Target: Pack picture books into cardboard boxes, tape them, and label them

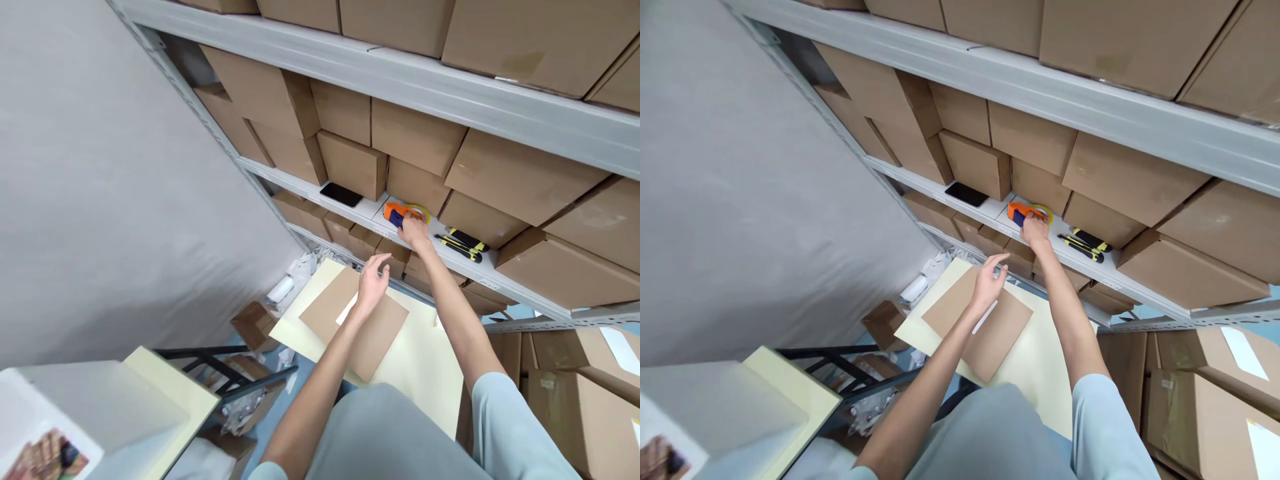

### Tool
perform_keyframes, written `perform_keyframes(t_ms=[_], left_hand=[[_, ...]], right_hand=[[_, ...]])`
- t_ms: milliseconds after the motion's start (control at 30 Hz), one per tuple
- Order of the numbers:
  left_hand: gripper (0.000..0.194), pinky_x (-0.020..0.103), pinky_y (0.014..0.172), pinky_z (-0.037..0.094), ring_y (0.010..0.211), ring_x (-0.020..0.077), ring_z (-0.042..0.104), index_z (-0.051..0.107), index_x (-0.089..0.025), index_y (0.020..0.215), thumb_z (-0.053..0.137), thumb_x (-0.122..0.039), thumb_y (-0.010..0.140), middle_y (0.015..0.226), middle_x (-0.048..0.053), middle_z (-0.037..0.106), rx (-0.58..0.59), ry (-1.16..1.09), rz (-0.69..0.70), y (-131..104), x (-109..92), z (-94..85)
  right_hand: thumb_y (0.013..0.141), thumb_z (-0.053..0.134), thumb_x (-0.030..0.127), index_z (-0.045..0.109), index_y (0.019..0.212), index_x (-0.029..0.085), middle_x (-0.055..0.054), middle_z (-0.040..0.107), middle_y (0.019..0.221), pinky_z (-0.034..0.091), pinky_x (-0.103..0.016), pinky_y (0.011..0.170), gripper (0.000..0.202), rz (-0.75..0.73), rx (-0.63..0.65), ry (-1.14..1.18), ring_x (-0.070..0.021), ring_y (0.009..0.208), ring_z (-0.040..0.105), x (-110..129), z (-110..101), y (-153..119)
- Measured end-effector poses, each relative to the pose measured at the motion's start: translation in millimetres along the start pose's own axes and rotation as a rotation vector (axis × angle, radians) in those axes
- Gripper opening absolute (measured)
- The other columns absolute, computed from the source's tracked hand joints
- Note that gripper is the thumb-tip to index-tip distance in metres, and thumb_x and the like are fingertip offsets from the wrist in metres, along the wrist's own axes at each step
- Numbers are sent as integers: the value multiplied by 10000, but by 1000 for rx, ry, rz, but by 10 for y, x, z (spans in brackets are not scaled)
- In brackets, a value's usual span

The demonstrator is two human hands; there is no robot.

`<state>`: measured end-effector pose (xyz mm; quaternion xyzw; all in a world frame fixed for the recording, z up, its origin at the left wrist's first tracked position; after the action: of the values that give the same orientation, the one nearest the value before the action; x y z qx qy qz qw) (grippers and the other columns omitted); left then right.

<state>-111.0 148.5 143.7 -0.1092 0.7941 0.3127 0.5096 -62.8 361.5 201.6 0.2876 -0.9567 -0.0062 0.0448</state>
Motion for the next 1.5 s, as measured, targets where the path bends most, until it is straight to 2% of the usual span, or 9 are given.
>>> perform_keyframes(t_ms=[200,333,433,567,800,933,1033,1233,1500], left_hand=[[340,464,1146,553,1285,272,711,739,-217,1295,587,-152,998,1346,114,757,-28,-10,-71,-359,-28,62],[288,429,1053,602,1146,241,749,713,-211,1310,620,-259,1042,1281,125,758,-117,-72,-31,-641,-229,-106],[260,378,962,630,1046,208,750,717,-204,1278,624,-318,1063,1201,116,748,-166,-98,30,-973,-433,-307],[256,367,961,644,1051,201,738,732,-215,1264,652,-358,1068,1164,101,723,-191,-65,99,-1609,-717,-589],[149,355,930,643,1017,205,752,737,-224,1167,665,-297,1060,1106,79,754,-207,-65,67,-2777,-988,-1072],[132,361,963,634,1066,214,753,738,-230,1155,666,-279,1057,1135,79,771,-146,-80,62,-3302,-1053,-1240],[118,354,939,643,1033,212,759,740,-224,1123,681,-289,1044,1089,72,776,-102,-95,65,-3586,-1155,-1314],[477,385,899,657,1118,243,716,625,-220,1472,701,-382,1029,1338,140,689,-258,-94,205,-3746,-1656,-1709],[254,486,1041,602,1148,267,712,752,-286,1280,668,-368,1055,1224,85,763,-124,133,354,-3662,-2134,-2141]], right_hand=[[1044,577,229,498,1477,-8,-317,684,1389,434,-484,1167,500,-3,-110,219,-381,1314,652,-35,-119,-376],[1066,569,464,569,1416,114,-219,712,1348,536,-466,1076,495,-107,-304,848,-325,1196,689,60,-22,-1309],[1008,656,607,642,1318,164,-153,757,1256,577,-441,1022,540,-171,-255,1291,-290,1099,722,266,161,-2149],[981,725,599,661,1328,196,-116,772,1240,582,-425,1043,536,-120,-262,1518,-266,1110,730,559,284,-3097],[967,746,638,682,1325,227,-127,790,1264,584,-480,1123,549,-168,-84,1468,-300,1226,741,942,344,-4326],[952,724,712,731,1243,220,-124,823,1202,627,-501,1072,572,-184,92,1452,-317,1144,783,1005,452,-4820],[970,695,717,739,1213,218,-105,835,1141,647,-476,1021,557,-194,95,1373,-299,1050,797,948,479,-5092],[1011,734,553,698,1299,244,-106,788,1238,619,-432,1015,424,-374,5,1019,-283,1116,749,789,204,-5539],[1032,677,276,636,1088,264,-63,728,1011,585,-423,884,71,-695,-197,638,-268,949,685,691,-203,-5820]])
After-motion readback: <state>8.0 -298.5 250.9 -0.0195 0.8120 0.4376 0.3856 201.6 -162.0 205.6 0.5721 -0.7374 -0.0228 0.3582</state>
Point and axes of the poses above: each hand's wrist, its own y-axis towards the middle knuckle, its own z-axis out of the palm, x = y × z, the point moved 4 cm from there along y, towards the middle knuckle
